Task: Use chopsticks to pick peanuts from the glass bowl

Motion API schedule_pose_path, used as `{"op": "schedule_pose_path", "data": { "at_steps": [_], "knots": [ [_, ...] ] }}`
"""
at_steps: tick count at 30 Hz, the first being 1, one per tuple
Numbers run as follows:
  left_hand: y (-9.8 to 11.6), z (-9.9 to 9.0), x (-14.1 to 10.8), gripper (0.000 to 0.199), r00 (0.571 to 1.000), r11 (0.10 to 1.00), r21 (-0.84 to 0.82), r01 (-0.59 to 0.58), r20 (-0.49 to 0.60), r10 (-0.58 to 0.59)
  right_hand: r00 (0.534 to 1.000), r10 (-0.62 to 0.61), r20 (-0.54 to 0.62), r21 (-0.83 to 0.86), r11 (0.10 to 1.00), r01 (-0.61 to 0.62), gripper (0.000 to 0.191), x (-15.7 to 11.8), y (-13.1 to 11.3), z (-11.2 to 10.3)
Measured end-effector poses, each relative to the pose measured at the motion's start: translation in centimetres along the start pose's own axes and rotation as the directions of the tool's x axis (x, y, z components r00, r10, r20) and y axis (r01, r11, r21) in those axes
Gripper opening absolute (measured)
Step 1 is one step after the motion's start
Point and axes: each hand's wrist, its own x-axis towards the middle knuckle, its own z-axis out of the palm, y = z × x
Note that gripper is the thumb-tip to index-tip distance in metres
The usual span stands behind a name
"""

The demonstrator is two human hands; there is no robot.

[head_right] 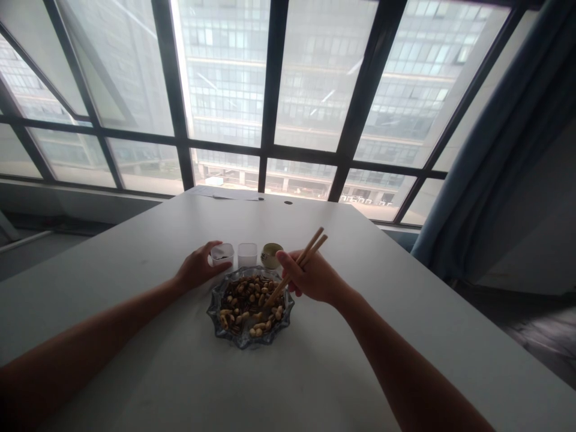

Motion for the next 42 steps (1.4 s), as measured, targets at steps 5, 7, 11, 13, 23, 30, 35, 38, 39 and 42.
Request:
{"op": "schedule_pose_path", "data": {
  "at_steps": [5, 7, 11, 13, 23, 30, 35, 38, 39, 42],
  "knots": [
    [0.1, -0.1, 0.0, 0.065, 1.0, 1.0, 0.004, -0.001, 0.016, 0.001, 0.977, -0.12, -0.176, -0.034, 0.993, 0.115, 0.057, 0.2, 0.1, 0.0],
    [0.2, -0.1, 0.0, 0.065, 1.0, 1.0, 0.005, 0.003, 0.016, -0.003, 0.974, -0.176, -0.143, -0.109, 0.981, 0.161, 0.054, 0.3, 0.1, 0.1],
    [0.1, 0.0, 0.1, 0.065, 1.0, 1.0, -0.001, -0.01, 0.013, 0.01, 0.968, -0.25, 0.024, -0.161, 0.955, 0.25, 0.052, 0.5, 0.2, 0.7],
    [0.0, 0.0, 0.1, 0.066, 1.0, 1.0, -0.001, -0.012, 0.014, 0.012, 0.96, -0.277, 0.052, -0.16, 0.946, 0.282, 0.049, 0.6, 0.2, 1.0],
    [-0.2, 0.1, 0.1, 0.067, 1.0, 1.0, 0.001, -0.02, 0.014, 0.02, 0.95, -0.3, 0.089, -0.205, 0.927, 0.313, 0.044, 0.4, 0.3, 1.1],
    [-0.2, 0.1, 0.1, 0.067, 1.0, 1.0, 0.008, -0.015, 0.024, 0.015, 0.952, -0.279, 0.123, -0.193, 0.935, 0.299, 0.045, 0.3, 0.0, 1.0],
    [-0.1, 0.0, 0.1, 0.067, 0.999, 1.0, -0.006, -0.013, 0.034, 0.013, 0.962, -0.231, 0.145, -0.136, 0.959, 0.25, 0.046, 0.2, -0.3, 1.0],
    [0.1, -0.1, 0.1, 0.067, 0.999, 1.0, -0.006, -0.009, 0.045, 0.009, 0.968, -0.192, 0.163, -0.065, 0.977, 0.205, 0.046, 0.1, -0.4, 0.9],
    [0.1, -0.2, 0.0, 0.066, 0.999, 1.0, -0.002, -0.007, 0.045, 0.007, 0.97, -0.172, 0.173, -0.034, 0.983, 0.18, 0.046, 0.1, -0.4, 0.9],
    [0.3, -0.3, 0.0, 0.066, 0.999, 1.0, 0.006, -0.009, 0.043, 0.009, 0.971, -0.138, 0.196, 0.045, 0.99, 0.131, 0.046, 0.0, -0.4, 1.0]
  ]
}}
